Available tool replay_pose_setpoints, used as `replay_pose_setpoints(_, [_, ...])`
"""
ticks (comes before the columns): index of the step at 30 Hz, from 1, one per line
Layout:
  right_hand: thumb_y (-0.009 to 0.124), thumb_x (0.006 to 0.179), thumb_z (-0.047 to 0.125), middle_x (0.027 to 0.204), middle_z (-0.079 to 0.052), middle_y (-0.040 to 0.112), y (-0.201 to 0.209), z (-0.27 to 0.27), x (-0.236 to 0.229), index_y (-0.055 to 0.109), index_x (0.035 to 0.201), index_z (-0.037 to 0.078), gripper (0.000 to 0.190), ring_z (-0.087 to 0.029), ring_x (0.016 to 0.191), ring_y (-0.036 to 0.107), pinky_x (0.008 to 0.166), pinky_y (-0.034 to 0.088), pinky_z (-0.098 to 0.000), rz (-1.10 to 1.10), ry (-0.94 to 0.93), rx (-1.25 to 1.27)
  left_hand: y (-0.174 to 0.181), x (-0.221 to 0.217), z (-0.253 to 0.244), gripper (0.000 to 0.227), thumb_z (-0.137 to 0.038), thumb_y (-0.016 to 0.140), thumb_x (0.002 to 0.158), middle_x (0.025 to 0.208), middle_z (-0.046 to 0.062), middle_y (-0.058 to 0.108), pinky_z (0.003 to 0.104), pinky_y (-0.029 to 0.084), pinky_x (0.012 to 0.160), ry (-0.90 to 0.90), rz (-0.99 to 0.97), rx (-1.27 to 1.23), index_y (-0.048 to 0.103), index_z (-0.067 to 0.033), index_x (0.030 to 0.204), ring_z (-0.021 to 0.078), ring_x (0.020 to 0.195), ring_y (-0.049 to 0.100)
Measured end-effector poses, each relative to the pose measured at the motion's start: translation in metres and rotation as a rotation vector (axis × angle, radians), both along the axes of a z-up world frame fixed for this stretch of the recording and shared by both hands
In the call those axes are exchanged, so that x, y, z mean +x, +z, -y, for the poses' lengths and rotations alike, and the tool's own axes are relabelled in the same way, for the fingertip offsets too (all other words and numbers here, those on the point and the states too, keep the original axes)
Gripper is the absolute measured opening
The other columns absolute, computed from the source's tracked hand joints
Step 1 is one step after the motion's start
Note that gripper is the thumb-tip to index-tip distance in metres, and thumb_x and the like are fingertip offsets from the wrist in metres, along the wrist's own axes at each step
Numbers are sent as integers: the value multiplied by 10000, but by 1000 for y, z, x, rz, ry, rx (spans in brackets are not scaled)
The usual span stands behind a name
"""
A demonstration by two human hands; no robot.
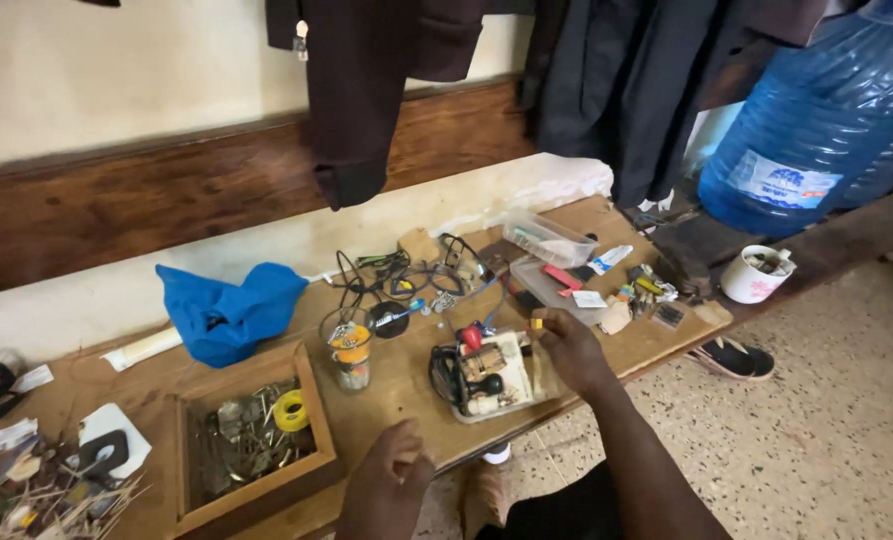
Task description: Sorting through various small metal hardware and electronic components on a cluttered workbench.
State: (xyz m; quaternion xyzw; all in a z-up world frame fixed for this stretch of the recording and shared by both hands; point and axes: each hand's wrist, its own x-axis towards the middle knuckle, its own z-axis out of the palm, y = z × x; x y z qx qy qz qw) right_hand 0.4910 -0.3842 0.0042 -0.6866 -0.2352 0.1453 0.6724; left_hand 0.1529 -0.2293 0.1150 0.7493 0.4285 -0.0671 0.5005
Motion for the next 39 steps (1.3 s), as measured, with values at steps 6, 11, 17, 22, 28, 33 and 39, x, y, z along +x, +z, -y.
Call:
replay_pose_setpoints(6, [585,1033,144,1106,-71,803,68,12,-31,760,1155,86,221,-201,1008,694,873,499,-358,-86,-154,-392,-31,58,-4,802,-546,574,926,1625,38,577,404,403,1187,166,135,-209,431,-192,1631,234,1501,548])
replay_pose_setpoints(11, [592,1080,142,1025,-143,761,100,12,-56,762,1331,123,303,-220,739,669,618,611,-333,-212,86,-523,-31,87,7,727,-650,431,947,1559,15,635,424,393,1199,155,191,-207,535,-292,1571,262,1453,567])
replay_pose_setpoints(17, [493,1046,232,1674,-62,535,89,8,-46,656,1498,208,481,-272,1531,506,1163,454,-482,-103,149,-554,-44,104,31,731,-573,456,942,1493,83,681,427,509,1084,192,302,-291,463,-215,1578,302,1331,667])
replay_pose_setpoints(22, [637,965,297,1371,-61,768,84,9,-32,761,1309,155,392,-258,1252,689,1066,494,-431,-207,-179,-526,-52,118,48,754,-682,428,899,1520,40,686,489,505,1087,81,430,-248,464,-336,1568,309,1382,652])
replay_pose_setpoints(28, [557,1106,359,1011,-107,794,71,14,-14,785,1078,108,340,-255,857,709,785,573,-424,-45,-405,-654,-69,146,62,741,-609,517,916,1564,21,647,464,480,1126,61,482,-345,413,-318,1590,247,1449,610])
replay_pose_setpoints(33, [526,1043,369,861,-219,746,43,15,15,789,877,26,463,-375,784,663,678,432,-540,188,-520,-688,-116,134,50,613,-466,525,994,1550,-2,658,350,405,1180,68,679,-351,468,-204,1545,153,1455,586])
replay_pose_setpoints(39, [580,1086,155,1072,-187,739,56,-33,-40,753,1149,22,227,-412,935,676,785,502,-540,738,-630,-386,-175,70,10,534,-285,716,856,1374,-3,772,262,627,1004,316,529,-37,724,-286,1389,126,1225,806])
